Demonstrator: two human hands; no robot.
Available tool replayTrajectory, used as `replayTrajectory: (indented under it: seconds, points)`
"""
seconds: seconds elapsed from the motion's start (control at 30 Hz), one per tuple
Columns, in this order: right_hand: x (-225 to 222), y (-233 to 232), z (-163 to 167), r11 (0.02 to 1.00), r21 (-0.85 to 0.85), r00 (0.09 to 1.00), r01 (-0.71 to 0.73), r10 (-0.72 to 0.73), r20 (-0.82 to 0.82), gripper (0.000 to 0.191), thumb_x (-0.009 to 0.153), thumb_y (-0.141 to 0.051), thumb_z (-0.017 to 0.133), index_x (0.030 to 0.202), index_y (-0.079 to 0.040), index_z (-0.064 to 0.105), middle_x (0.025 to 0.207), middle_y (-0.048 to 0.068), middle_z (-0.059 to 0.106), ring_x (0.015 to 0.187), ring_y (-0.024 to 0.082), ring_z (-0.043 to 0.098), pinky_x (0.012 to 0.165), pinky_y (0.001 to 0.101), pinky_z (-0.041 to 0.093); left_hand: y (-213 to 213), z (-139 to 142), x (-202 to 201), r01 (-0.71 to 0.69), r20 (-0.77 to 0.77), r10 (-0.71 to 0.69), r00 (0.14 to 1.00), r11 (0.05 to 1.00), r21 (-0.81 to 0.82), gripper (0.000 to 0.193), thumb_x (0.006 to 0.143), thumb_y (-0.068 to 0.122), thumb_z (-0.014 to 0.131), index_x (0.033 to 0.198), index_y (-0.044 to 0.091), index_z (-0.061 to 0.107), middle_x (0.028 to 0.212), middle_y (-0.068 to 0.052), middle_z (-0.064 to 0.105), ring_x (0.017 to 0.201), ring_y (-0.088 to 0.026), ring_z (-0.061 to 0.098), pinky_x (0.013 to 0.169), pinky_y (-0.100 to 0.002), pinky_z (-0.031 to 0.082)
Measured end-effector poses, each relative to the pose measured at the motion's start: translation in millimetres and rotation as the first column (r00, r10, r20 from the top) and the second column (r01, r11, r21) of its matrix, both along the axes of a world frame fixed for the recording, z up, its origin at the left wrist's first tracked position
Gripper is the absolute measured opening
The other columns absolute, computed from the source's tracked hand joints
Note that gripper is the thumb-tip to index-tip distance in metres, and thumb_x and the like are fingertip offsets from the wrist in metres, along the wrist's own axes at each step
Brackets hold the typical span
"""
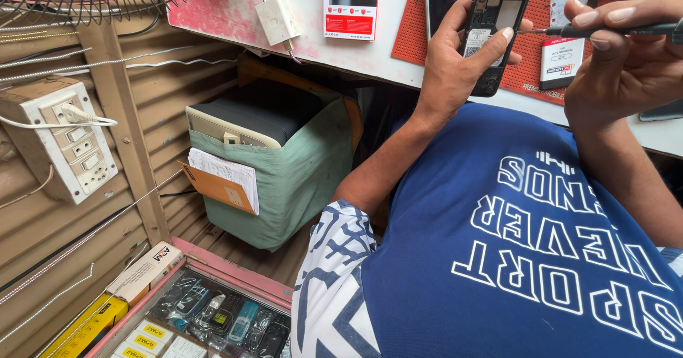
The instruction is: The person uses a screwdriver to remove screws from the back of a mobile phone, then lifts the back cover to expose the internal components. The person continues to unscrew and adjust parts inside the phone while holding it steady.
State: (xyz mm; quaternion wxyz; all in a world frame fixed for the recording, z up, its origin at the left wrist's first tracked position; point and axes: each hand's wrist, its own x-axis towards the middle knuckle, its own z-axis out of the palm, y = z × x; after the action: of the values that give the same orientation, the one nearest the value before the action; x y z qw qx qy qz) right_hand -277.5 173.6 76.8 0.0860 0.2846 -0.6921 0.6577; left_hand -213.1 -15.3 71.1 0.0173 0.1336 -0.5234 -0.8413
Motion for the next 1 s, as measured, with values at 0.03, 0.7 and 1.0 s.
replayTrajectory:
  seconds: [0.03,0.7,1.0]
  points:
    - [0.4,-1.4,-1.1,1.0,-0.026,1.0,0.007,-0.006,0.016,0.011,0.117,0.003,0.057,0.12,0.012,0.051,0.112,0.025,0.065,0.102,0.032,0.077,0.098,0.0483,0.066,-0.2,-0.4,0.0,0.002,0.003,-0.002,1.0,1.0,0.002,0.032,0.104,0.008,0.065,0.132,0.0,0.053,0.11,-0.017,0.076,0.085,-0.017,0.079,0.081,-0.033,0.069]
    - [-2.3,-26.1,63.8,0.97,0.223,0.941,-0.099,0.164,-0.296,0.047,0.107,0.016,0.049,0.135,-0.007,0.019,0.122,0.03,0.054,0.109,0.041,0.068,0.093,0.0435,0.064,2.7,-2.3,1.1,-0.023,0.012,0.024,1.0,0.997,-0.073,0.032,0.106,0.006,0.063,0.134,-0.003,0.051,0.115,-0.018,0.075,0.095,-0.019,0.078,0.091,-0.033,0.068]
    - [-8.4,-25.3,67.4,0.967,0.233,0.921,-0.102,0.18,-0.346,0.048,0.1,0.014,0.063,0.124,-0.004,0.025,0.113,0.029,0.056,0.103,0.043,0.069,0.09,0.0461,0.065,3.8,-5.7,4.9,-0.023,-0.032,0.019,0.999,0.99,-0.139,0.037,0.107,0.005,0.058,0.141,-0.002,0.046,0.125,-0.017,0.072,0.104,-0.019,0.077,0.098,-0.032,0.065]
